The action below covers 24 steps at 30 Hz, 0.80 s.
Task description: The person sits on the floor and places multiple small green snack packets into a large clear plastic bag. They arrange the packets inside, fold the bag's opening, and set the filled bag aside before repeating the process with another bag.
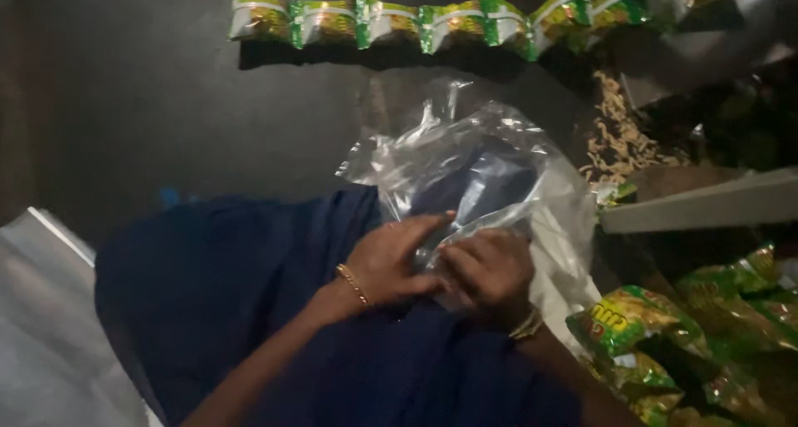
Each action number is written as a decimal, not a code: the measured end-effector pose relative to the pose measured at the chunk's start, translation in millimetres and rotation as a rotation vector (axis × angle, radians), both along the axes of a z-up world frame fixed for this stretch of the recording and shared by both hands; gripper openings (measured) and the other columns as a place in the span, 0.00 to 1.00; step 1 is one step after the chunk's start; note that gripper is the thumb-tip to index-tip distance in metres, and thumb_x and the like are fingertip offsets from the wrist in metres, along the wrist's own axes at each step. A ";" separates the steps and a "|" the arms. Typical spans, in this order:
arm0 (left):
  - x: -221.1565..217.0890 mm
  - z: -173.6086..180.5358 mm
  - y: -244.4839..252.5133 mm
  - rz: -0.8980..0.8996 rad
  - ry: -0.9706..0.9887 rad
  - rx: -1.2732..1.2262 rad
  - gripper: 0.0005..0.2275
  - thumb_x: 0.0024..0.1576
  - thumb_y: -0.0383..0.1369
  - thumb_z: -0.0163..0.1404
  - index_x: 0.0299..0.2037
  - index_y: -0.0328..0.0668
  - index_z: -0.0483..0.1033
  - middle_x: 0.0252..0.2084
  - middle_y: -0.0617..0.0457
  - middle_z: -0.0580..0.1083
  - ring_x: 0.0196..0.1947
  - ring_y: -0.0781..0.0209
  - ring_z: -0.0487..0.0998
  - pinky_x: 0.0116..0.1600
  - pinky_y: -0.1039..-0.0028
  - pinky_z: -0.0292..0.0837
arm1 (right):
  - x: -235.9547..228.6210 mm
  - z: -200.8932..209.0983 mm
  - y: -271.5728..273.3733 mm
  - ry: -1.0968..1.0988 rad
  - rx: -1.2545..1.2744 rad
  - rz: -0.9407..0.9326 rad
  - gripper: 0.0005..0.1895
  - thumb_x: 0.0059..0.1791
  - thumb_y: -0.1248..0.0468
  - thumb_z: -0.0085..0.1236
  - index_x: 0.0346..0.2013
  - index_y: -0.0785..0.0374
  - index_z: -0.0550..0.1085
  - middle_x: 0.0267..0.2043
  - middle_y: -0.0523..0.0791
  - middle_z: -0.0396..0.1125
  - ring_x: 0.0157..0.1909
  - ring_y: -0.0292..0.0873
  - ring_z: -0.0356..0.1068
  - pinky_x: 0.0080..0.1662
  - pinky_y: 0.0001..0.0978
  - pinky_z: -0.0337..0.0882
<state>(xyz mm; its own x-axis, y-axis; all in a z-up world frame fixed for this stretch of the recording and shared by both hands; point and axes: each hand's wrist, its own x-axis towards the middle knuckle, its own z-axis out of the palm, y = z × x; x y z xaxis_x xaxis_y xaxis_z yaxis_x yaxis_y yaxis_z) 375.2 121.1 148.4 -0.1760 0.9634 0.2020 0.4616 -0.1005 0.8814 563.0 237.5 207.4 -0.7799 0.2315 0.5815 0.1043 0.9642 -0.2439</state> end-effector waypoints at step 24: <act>35.0 51.8 31.9 0.146 0.693 0.336 0.17 0.50 0.45 0.54 0.45 0.50 0.80 0.44 0.51 0.79 0.47 0.51 0.78 0.50 0.60 0.75 | 35.7 5.8 28.0 -0.116 0.092 -0.288 0.09 0.43 0.63 0.68 0.31 0.62 0.75 0.38 0.49 0.73 0.48 0.51 0.72 0.51 0.47 0.68</act>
